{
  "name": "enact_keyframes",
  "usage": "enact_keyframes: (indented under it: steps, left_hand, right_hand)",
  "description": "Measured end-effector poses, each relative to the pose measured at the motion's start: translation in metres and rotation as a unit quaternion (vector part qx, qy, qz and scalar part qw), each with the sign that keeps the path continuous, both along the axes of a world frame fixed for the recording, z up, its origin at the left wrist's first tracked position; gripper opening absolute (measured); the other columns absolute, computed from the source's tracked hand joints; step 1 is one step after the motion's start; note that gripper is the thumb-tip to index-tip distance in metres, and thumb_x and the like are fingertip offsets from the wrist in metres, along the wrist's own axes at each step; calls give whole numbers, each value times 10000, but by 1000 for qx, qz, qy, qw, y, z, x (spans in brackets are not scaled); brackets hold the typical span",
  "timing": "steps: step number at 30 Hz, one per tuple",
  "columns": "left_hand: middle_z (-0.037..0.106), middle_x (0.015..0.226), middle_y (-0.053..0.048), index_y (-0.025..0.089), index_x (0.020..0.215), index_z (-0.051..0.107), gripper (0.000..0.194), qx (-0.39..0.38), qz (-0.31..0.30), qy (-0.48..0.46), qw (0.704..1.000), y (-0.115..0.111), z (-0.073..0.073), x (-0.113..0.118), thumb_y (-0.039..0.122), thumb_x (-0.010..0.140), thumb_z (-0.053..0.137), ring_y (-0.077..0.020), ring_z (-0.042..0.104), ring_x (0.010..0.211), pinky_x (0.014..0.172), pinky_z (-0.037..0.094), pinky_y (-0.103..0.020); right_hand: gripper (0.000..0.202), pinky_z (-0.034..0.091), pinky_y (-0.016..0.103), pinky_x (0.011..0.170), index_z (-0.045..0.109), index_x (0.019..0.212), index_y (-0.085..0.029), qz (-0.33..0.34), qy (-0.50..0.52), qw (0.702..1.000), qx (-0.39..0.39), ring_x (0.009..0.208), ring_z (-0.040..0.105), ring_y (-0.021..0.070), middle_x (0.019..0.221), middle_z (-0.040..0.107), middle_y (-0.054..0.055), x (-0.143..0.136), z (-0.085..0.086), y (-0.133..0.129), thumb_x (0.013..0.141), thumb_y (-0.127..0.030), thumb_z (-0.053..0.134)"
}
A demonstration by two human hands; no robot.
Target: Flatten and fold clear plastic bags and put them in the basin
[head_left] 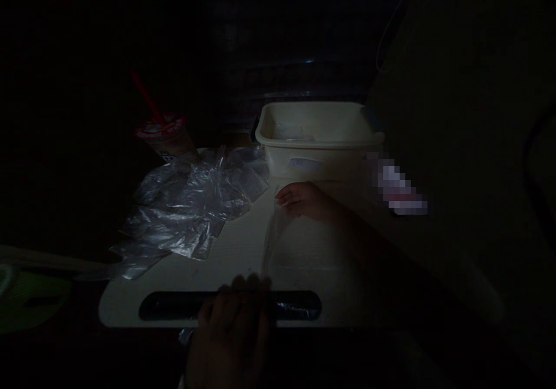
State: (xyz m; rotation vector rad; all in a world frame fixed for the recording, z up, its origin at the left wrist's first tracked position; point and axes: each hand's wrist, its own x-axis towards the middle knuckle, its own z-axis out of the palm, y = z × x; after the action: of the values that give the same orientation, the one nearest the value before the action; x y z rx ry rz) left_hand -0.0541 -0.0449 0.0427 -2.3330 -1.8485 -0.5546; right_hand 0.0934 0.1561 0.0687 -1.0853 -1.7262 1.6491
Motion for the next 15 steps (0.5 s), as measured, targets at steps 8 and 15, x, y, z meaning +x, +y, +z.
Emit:
enact_keyframes:
  steps: [8,15]
  left_hand:
    - [588,1007,-33,239,1015,532,325,-34,-12,9,999,-1,1,0,149,708,474,-252,470,958,764,293,-405]
    - [601,891,-32,215,959,534,274,-16,-79,-89,993,-2,13,9,132,708,463,-209,504,864,738,333,-374]
  right_hand:
    - [376,348,156,467,567,873,-114,40,-177,964,196,538,455,49,766,554,10,0,-5,-5,550,42,454]
    - [405,335,154,466,557,924,-99,65,-204,958,192,515,417,37,764,525,4,1,-1,-5,556,40,463]
